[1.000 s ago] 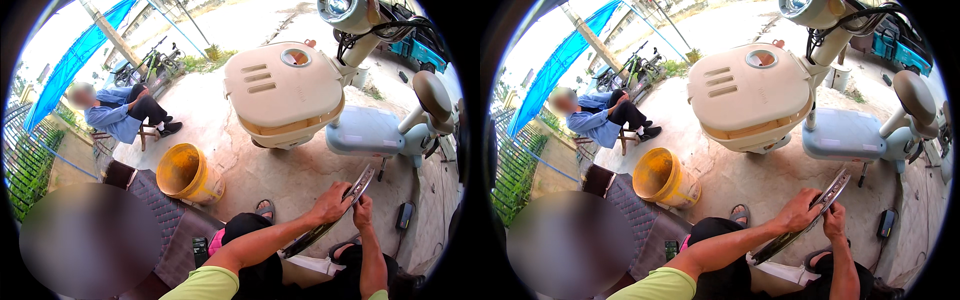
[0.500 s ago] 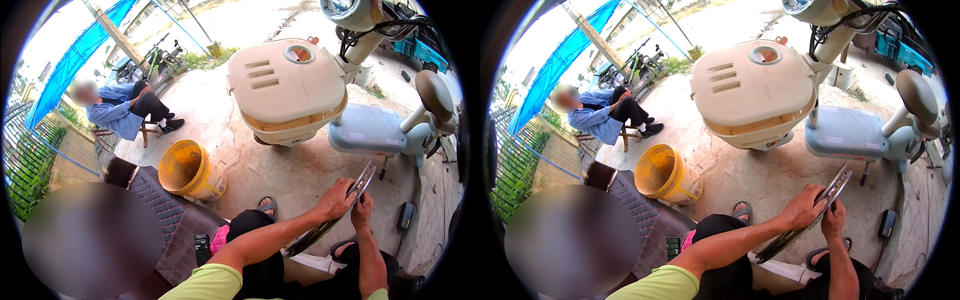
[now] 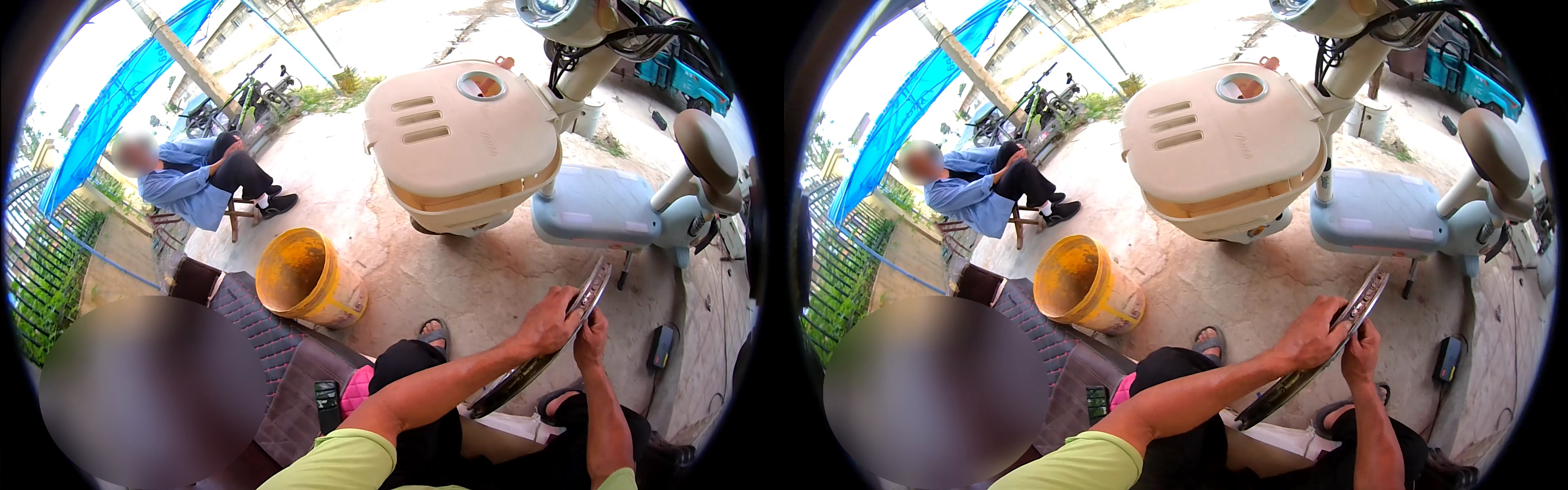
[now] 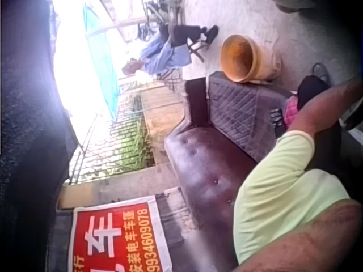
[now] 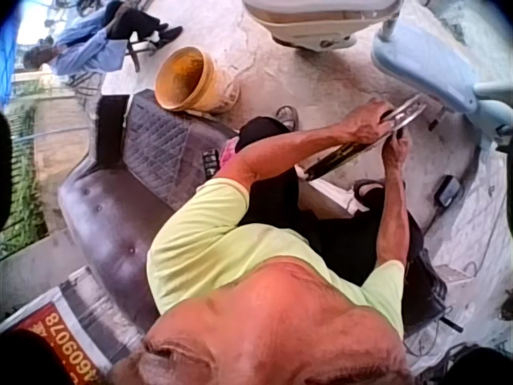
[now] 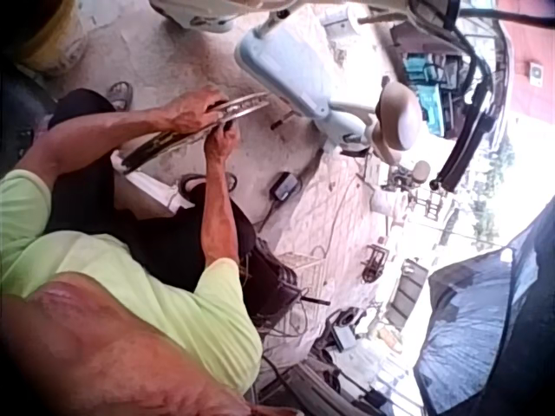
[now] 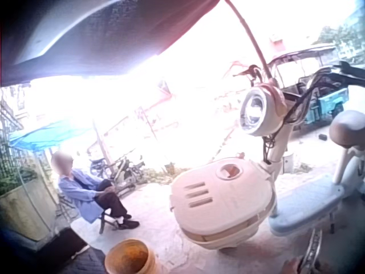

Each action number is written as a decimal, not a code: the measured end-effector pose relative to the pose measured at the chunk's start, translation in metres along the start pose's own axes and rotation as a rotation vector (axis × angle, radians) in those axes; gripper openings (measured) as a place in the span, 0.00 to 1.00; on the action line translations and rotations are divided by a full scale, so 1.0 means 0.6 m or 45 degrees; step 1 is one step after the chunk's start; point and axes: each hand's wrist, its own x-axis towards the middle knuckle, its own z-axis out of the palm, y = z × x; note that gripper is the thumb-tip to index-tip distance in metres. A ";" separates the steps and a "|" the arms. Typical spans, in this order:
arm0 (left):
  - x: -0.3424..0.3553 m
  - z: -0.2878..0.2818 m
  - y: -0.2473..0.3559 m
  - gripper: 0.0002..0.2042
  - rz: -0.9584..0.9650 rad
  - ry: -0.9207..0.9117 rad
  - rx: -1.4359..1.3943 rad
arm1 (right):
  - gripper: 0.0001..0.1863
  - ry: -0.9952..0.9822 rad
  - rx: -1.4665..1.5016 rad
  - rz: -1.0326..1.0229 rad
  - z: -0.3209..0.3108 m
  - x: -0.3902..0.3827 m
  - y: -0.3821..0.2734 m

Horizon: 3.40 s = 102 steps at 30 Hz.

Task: The person holds a scooter wheel between their legs and repeatedly uses a small metal tool to adjust the spokes or rim. The wheel is rotated periodically to access different sections. The task continues without visible completion or reinstallation.

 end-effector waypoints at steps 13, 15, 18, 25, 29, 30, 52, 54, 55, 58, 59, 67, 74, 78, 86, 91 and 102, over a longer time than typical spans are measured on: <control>-0.009 -0.015 0.010 0.17 -0.072 -0.025 0.026 | 0.10 -0.040 0.120 0.011 0.005 -0.002 0.001; -0.008 -0.014 0.010 0.17 -0.072 -0.037 0.027 | 0.09 -0.042 0.098 0.001 0.001 -0.002 0.005; -0.006 -0.012 0.008 0.17 -0.063 -0.037 0.018 | 0.09 -0.043 0.072 -0.004 0.001 -0.002 0.001; -0.006 -0.010 0.003 0.17 -0.036 -0.023 0.035 | 0.10 -0.024 0.007 0.011 -0.001 -0.003 0.002; -0.009 -0.010 0.001 0.17 -0.053 -0.025 0.026 | 0.10 -0.013 -0.008 0.002 0.001 -0.004 0.002; -0.008 -0.013 0.005 0.17 -0.049 -0.036 0.031 | 0.10 -0.021 0.004 -0.004 -0.003 -0.002 0.005; 0.003 -0.021 -0.009 0.17 0.014 -0.006 0.033 | 0.12 -0.054 -0.282 -0.091 0.014 -0.012 -0.022; 0.007 -0.026 -0.006 0.18 -0.025 -0.024 0.028 | 0.12 -0.071 -0.373 -0.087 0.020 -0.014 -0.051; 0.008 -0.028 -0.004 0.18 -0.044 -0.033 0.026 | 0.13 -0.080 -0.418 -0.085 0.022 -0.013 -0.064; 0.005 -0.030 -0.001 0.18 -0.066 -0.028 0.061 | 0.10 -0.052 -0.484 -0.053 0.017 -0.001 -0.079; 0.006 -0.030 -0.004 0.18 -0.064 -0.031 0.056 | 0.09 -0.036 -0.467 0.004 0.018 0.001 -0.086; 0.004 -0.029 -0.006 0.17 -0.042 -0.054 0.031 | 0.05 0.132 -0.276 0.129 0.000 0.015 -0.077; 0.003 -0.032 -0.007 0.16 -0.035 -0.022 0.027 | 0.06 0.148 -0.334 0.061 0.004 0.018 -0.062; 0.000 -0.032 -0.004 0.15 -0.018 -0.042 0.024 | 0.07 0.074 -0.197 0.179 -0.009 0.025 -0.055; 0.001 -0.023 -0.011 0.15 -0.012 -0.037 0.059 | 0.10 -0.060 0.130 0.204 -0.017 0.027 -0.022; -0.002 -0.027 -0.008 0.14 -0.036 -0.054 0.066 | 0.09 -0.035 0.102 0.189 -0.018 0.024 -0.008; -0.007 -0.026 -0.003 0.19 0.022 -0.008 0.063 | 0.08 0.089 -0.114 0.176 0.010 0.007 -0.056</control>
